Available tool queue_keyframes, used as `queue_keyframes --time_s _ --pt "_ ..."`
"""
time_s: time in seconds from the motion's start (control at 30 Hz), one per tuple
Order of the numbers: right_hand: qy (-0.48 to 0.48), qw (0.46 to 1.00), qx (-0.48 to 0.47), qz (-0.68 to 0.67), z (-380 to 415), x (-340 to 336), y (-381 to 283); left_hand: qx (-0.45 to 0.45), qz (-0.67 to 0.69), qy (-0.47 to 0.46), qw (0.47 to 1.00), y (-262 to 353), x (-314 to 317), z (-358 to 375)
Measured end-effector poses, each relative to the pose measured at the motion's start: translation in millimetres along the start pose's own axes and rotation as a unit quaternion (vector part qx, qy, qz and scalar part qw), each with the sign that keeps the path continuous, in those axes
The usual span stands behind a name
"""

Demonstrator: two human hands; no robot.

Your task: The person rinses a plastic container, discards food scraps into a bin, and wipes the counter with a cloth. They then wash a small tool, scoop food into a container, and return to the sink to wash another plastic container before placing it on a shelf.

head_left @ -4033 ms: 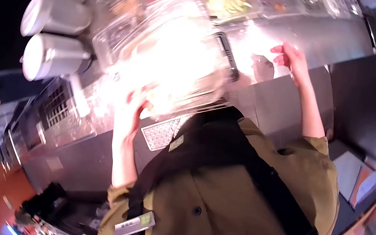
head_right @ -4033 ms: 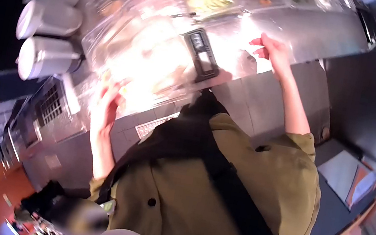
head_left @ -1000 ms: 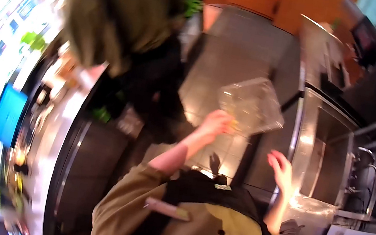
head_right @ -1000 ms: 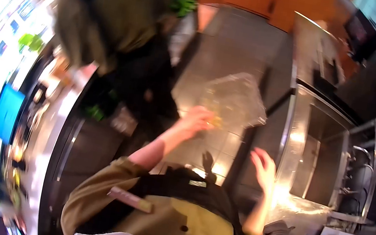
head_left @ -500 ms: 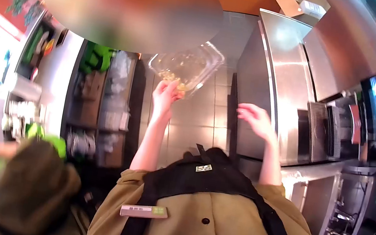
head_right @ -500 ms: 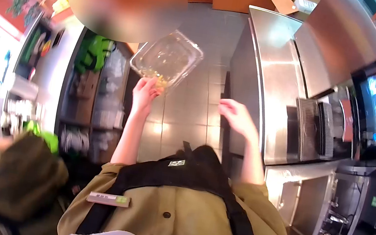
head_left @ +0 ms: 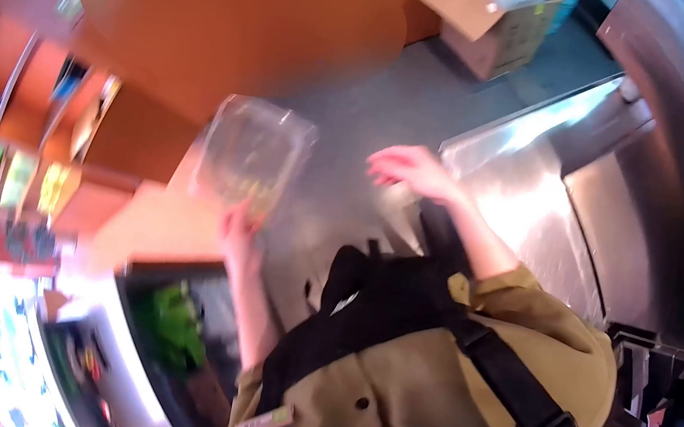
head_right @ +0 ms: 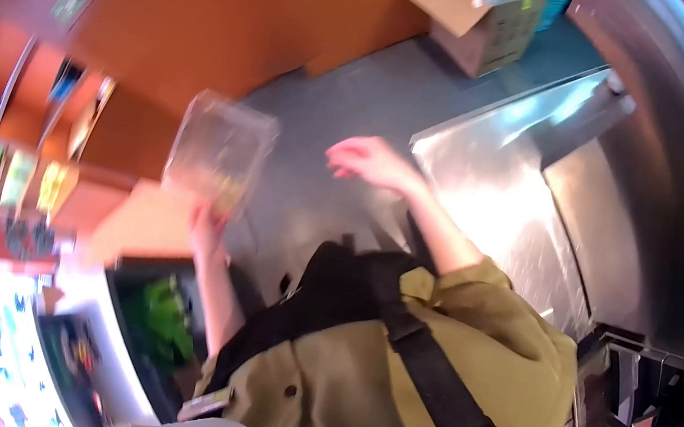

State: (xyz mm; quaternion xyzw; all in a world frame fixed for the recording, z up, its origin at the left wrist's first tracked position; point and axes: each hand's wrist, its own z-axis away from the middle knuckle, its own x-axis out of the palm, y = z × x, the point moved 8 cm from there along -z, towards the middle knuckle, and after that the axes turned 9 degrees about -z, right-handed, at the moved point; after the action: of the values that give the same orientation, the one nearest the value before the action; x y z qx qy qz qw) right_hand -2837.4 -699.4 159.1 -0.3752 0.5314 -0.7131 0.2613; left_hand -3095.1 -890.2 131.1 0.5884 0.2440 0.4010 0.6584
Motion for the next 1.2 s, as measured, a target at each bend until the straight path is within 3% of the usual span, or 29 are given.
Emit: queue_keyframes --time_s 0.03,0.07,0.1,0.13,0.23,0.33,0.4,0.53,0.63,0.73,0.97,1.2 --pt "-0.027 1.000 0.003 0.014 -43.1 -5.7 -8.4 -0.010 -0.035 0.040 0.999 12.7 4.6 -28.5" --pt "-0.037 0.990 -0.010 0.139 -76.1 -15.1 -30.3 -0.010 -0.050 0.043 0.998 18.7 20.3 -56.6" --pt "-0.029 0.956 -0.103 0.274 -112.0 -27.6 -45.4 -0.009 -0.071 0.022 0.997 26.4 41.7 -91.1" --pt "-0.033 0.940 -0.124 0.315 -139.3 -40.8 -58.5 -0.010 -0.096 0.007 0.995 26.8 64.7 -120.6" --pt "0.012 0.966 -0.167 0.199 -196.4 -115.1 -93.0 0.006 -0.102 -0.124 0.987 12.9 158.5 -231.0" --pt "0.249 0.944 -0.196 0.096 -193.0 -220.6 -99.6 -0.026 -0.230 -0.264 0.936 25.3 321.4 -279.8" --pt "0.383 0.909 -0.165 -0.018 -137.2 -271.6 -81.2 -0.050 -0.219 -0.409 0.885 -1.3 435.0 -293.6" --pt "0.446 0.852 -0.119 -0.248 -67.3 -324.9 -51.8 -0.159 -0.168 -0.588 0.775 -58.5 642.2 -241.1" --pt "0.567 0.765 -0.156 -0.262 -31.5 -408.8 -32.7 -0.219 -0.119 -0.613 0.750 -98.2 740.9 -189.8" --pt "0.613 0.699 -0.192 -0.313 -33.6 -519.9 -34.3 -0.142 -0.109 -0.571 0.801 -121.9 822.3 -189.0" --pt "0.667 0.641 -0.304 -0.225 -10.0 -779.3 -175.3 -0.197 -0.017 -0.518 0.832 -142.8 1064.0 -151.8" --pt "0.668 0.598 -0.327 -0.300 23.1 -1022.1 -201.6 -0.159 -0.020 -0.504 0.848 -230.7 1302.7 -125.5"
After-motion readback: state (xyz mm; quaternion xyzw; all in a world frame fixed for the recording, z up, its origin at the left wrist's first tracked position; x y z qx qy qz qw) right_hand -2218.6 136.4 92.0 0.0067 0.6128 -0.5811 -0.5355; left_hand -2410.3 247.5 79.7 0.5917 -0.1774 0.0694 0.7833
